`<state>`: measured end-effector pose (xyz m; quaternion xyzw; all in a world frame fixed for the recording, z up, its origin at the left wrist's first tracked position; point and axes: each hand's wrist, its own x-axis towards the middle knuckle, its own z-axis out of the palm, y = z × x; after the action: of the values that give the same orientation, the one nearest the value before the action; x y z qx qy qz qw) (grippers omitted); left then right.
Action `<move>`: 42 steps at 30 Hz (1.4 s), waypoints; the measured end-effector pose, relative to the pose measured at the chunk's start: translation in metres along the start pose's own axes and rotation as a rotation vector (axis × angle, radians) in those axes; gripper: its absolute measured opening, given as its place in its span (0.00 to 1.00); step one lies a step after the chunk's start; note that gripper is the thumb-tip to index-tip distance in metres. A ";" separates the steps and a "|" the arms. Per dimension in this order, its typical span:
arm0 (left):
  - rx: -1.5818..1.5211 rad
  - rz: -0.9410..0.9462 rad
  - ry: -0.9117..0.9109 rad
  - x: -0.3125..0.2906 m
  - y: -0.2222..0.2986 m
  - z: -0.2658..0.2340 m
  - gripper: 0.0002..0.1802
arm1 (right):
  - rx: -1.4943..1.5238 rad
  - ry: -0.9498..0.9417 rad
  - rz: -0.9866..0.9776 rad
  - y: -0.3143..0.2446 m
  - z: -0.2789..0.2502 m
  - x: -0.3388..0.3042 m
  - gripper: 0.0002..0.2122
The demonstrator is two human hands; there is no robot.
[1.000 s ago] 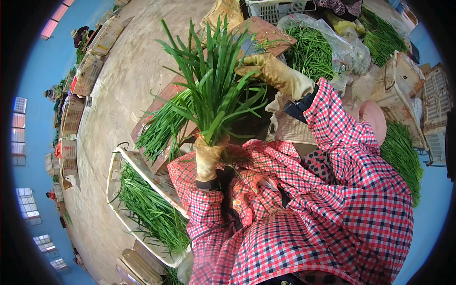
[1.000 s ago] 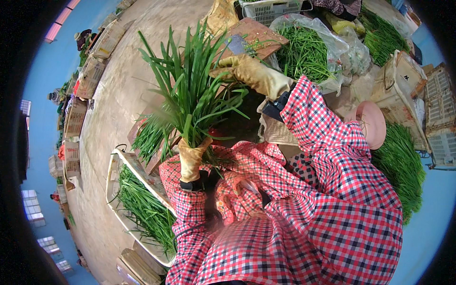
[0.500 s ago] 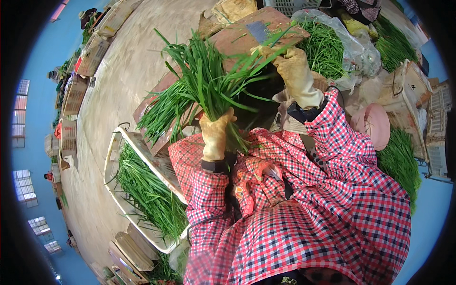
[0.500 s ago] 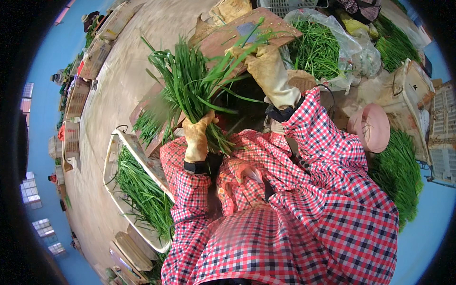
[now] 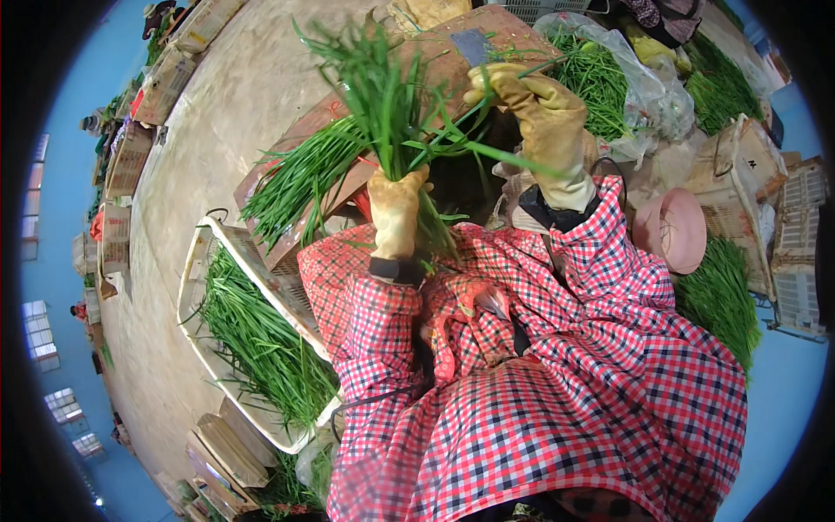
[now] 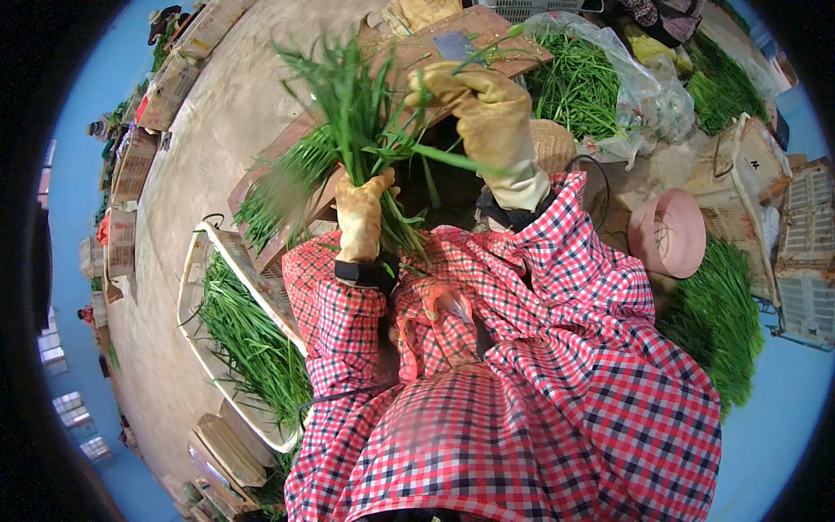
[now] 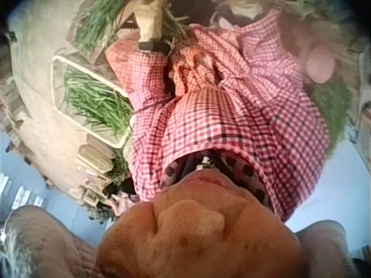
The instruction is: The person gathers a bunch of chives by hand, pulls away individual leaves, and ties the stems with a red string. They then place the tied bundle into a white plastic basket and repeat the process.
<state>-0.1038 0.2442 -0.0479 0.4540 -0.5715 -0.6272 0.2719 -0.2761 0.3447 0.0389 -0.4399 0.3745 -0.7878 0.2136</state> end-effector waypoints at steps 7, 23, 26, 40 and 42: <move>-0.263 -0.218 -0.231 0.040 -0.038 -0.002 0.12 | -0.743 -0.579 -0.398 -0.047 0.028 0.003 0.09; -0.174 -0.071 -0.168 -0.014 0.005 -0.005 0.09 | -1.509 0.439 0.198 -0.199 -0.240 -0.073 0.13; -0.171 -0.036 -0.222 -0.014 0.008 -0.002 0.08 | -1.960 0.438 0.480 -0.200 -0.318 -0.109 0.14; -0.258 0.016 -0.431 -0.031 0.036 -0.005 0.13 | -0.713 0.046 0.581 -0.090 -0.273 -0.082 0.18; -0.207 0.042 -0.434 -0.032 0.039 -0.010 0.13 | -0.736 -0.267 0.693 -0.080 -0.200 -0.058 0.17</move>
<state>-0.0879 0.2591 -0.0011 0.2663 -0.5584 -0.7596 0.2007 -0.4170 0.5143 0.0041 -0.4329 0.7197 -0.4241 0.3389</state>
